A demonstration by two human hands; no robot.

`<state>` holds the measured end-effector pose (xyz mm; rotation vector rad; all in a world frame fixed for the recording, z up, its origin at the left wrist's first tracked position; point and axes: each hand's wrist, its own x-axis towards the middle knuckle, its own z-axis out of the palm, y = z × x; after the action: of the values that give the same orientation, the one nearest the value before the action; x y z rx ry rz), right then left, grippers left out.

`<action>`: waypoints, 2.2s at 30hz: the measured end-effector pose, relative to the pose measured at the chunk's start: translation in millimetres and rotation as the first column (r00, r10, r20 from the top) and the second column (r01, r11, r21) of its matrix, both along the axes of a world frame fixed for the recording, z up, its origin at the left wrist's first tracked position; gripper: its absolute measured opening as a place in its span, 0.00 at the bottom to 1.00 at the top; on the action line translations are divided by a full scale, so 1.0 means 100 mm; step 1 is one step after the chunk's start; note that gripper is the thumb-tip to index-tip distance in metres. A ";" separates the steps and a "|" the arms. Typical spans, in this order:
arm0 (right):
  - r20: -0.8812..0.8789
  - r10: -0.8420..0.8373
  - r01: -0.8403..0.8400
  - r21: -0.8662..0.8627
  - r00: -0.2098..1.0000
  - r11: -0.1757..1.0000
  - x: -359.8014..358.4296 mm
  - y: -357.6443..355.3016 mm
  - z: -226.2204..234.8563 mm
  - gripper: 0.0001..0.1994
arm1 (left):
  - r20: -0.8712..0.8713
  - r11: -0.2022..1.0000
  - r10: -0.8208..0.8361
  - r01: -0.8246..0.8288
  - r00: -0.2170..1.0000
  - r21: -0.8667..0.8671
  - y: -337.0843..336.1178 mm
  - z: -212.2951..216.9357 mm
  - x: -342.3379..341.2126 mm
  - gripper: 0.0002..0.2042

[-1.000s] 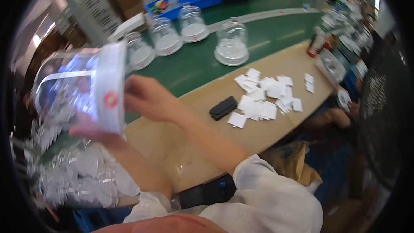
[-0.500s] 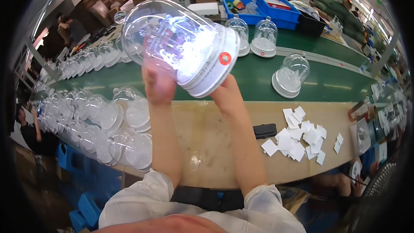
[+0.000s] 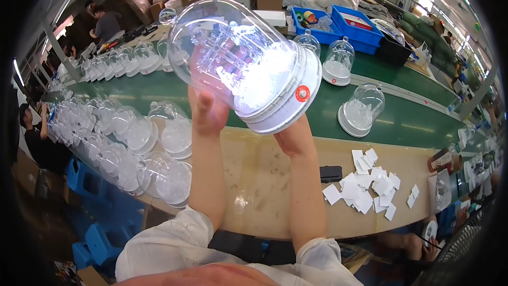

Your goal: Assemble decorative LED glass domes on a factory assembly line.

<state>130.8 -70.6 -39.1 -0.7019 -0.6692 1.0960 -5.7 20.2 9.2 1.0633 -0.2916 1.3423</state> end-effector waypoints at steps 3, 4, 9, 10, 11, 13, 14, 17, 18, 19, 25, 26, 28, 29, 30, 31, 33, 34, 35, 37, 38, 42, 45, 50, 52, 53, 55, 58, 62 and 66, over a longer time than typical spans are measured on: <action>-0.044 0.035 -0.034 0.020 0.998 0.999 0.04 0.05 -0.07 0.30 | 0.013 1.000 0.004 -0.004 1.000 0.008 0.00 0.00 0.01 0.57; -0.029 0.034 -0.033 0.033 0.999 0.999 0.04 0.08 -0.10 0.31 | 0.015 1.000 0.010 -0.010 1.000 0.017 0.01 -0.01 0.01 0.57; 0.020 -0.026 0.025 0.083 0.999 0.996 0.02 0.13 -0.20 0.31 | 0.008 1.000 -0.023 0.023 1.000 -0.006 -0.01 0.01 -0.02 0.58; 0.082 -0.088 0.079 0.102 0.993 0.992 0.02 0.11 -0.22 0.31 | 0.015 0.998 -0.053 0.054 0.998 -0.030 -0.02 0.01 -0.01 0.58; 0.083 -0.086 0.077 0.102 0.993 0.992 0.03 0.09 -0.23 0.31 | 0.016 0.998 -0.052 0.052 0.999 -0.031 -0.02 0.00 0.01 0.58; 0.049 -0.054 0.049 0.097 0.997 0.994 0.04 0.05 -0.23 0.31 | 0.029 0.999 -0.031 0.030 0.999 0.017 -0.01 -0.01 0.02 0.58; 0.048 -0.051 0.046 0.097 0.998 0.994 0.02 0.04 -0.22 0.31 | 0.028 0.999 -0.028 0.027 0.999 0.017 -0.01 0.00 0.01 0.58; 0.099 -0.089 0.076 0.124 0.991 0.989 0.01 0.04 -0.20 0.31 | 0.034 0.999 -0.039 0.038 0.999 0.022 -0.01 -0.01 0.02 0.58; 0.093 -0.092 0.082 0.102 0.991 0.991 0.02 0.03 -0.20 0.31 | 0.042 0.999 -0.048 0.048 0.998 0.008 -0.01 -0.02 0.03 0.58; 0.085 -0.090 0.083 0.083 0.992 0.993 0.01 0.03 -0.19 0.31 | 0.047 0.999 -0.051 0.052 0.998 -0.002 -0.02 -0.02 0.02 0.58; -0.034 -0.054 0.059 0.171 0.998 0.983 0.13 0.06 -0.36 0.32 | 0.036 0.998 -0.052 0.051 0.998 0.027 -0.06 0.02 0.06 0.60; -0.030 -0.058 0.062 0.166 0.998 0.984 0.19 0.07 -0.40 0.32 | 0.040 0.998 -0.056 0.055 0.998 0.022 -0.06 0.00 0.10 0.60; -0.022 -0.002 0.005 0.175 1.000 0.984 0.24 0.10 -0.44 0.32 | 0.011 0.999 -0.050 0.050 0.999 0.011 -0.06 0.01 0.12 0.60; -0.026 0.011 -0.006 0.175 1.000 0.985 0.23 0.11 -0.45 0.32 | 0.007 0.999 -0.038 0.037 0.999 0.011 -0.07 0.03 0.09 0.60; -0.023 0.019 -0.014 0.181 1.000 0.983 0.21 0.13 -0.45 0.32 | 0.002 0.999 -0.038 0.038 0.999 0.005 -0.07 0.05 0.05 0.60; -0.016 0.026 -0.023 0.182 1.000 0.983 0.21 0.14 -0.47 0.33 | 0.000 0.999 -0.039 0.039 0.999 -0.004 -0.07 0.03 0.03 0.61; -0.089 0.003 0.012 0.171 0.996 0.985 0.21 0.18 -0.64 0.33 | 0.017 0.999 -0.040 0.041 0.999 -0.028 -0.05 -0.01 0.00 0.61; -0.173 -0.006 0.034 0.158 0.985 0.987 0.13 0.24 -0.75 0.33 | 0.022 0.998 -0.026 0.027 0.999 -0.048 -0.04 -0.05 -0.08 0.61; -0.060 -0.083 0.091 0.155 0.995 0.984 0.10 0.21 -0.67 0.32 | 0.056 0.998 -0.055 0.058 0.997 -0.039 -0.07 0.05 -0.09 0.61; -0.005 -0.105 0.105 0.151 0.994 0.983 0.26 0.10 -0.57 0.31 | 0.022 0.999 -0.006 0.007 1.000 -0.033 -0.12 0.10 0.00 0.63; -0.073 -0.041 0.051 0.145 0.996 0.988 0.40 0.09 -0.60 0.30 | 0.030 0.999 -0.023 0.024 0.999 -0.037 -0.12 0.12 0.04 0.64; 0.090 -0.016 0.000 0.175 0.996 0.985 0.49 0.11 -0.76 0.29 | 0.080 0.994 -0.081 0.086 0.994 -0.065 -0.14 0.13 0.01 0.64; 0.080 -0.120 0.111 0.113 0.990 0.987 0.19 0.02 -0.46 0.28 | 0.150 0.993 -0.114 0.116 0.982 -0.004 -0.13 0.15 -0.05 0.61; 0.147 -0.112 0.106 0.051 0.983 0.993 0.34 0.03 -0.50 0.28 | 0.154 0.980 -0.175 0.188 0.972 -0.070 -0.13 0.16 -0.02 0.61; 0.200 -0.156 0.130 0.135 0.967 0.982 0.41 0.05 -0.62 0.28 | 0.122 0.985 -0.146 0.156 0.982 -0.076 -0.14 0.16 -0.03 0.62; 0.193 -0.138 0.112 0.136 0.971 0.984 0.46 0.07 -0.67 0.28 | 0.144 0.991 -0.124 0.130 0.982 -0.037 -0.14 0.15 0.02 0.63; 0.236 -0.255 0.239 0.093 0.938 0.966 0.56 0.09 -0.71 0.28 | 0.178 0.993 -0.119 0.119 0.977 0.008 -0.13 0.15 0.13 0.65; 0.074 -0.235 0.234 0.019 0.969 0.972 0.34 0.03 -0.45 0.28 | 0.174 0.994 -0.105 0.106 0.979 0.003 -0.12 0.13 0.12 0.67; 0.135 -0.252 0.264 -0.074 0.958 0.962 0.18 -0.02 -0.30 0.28 | 0.136 0.996 -0.091 0.092 0.987 0.000 -0.14 0.10 0.07 0.69; 0.218 -0.086 0.058 0.131 0.972 0.990 0.70 -0.02 -0.56 0.30 | 0.095 0.997 -0.065 0.060 0.993 0.053 -0.08 0.08 0.26 0.70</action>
<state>200.7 -72.8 -95.5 -0.7424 -0.8894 0.9076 20.2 12.5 17.4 1.0243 -0.4297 1.3384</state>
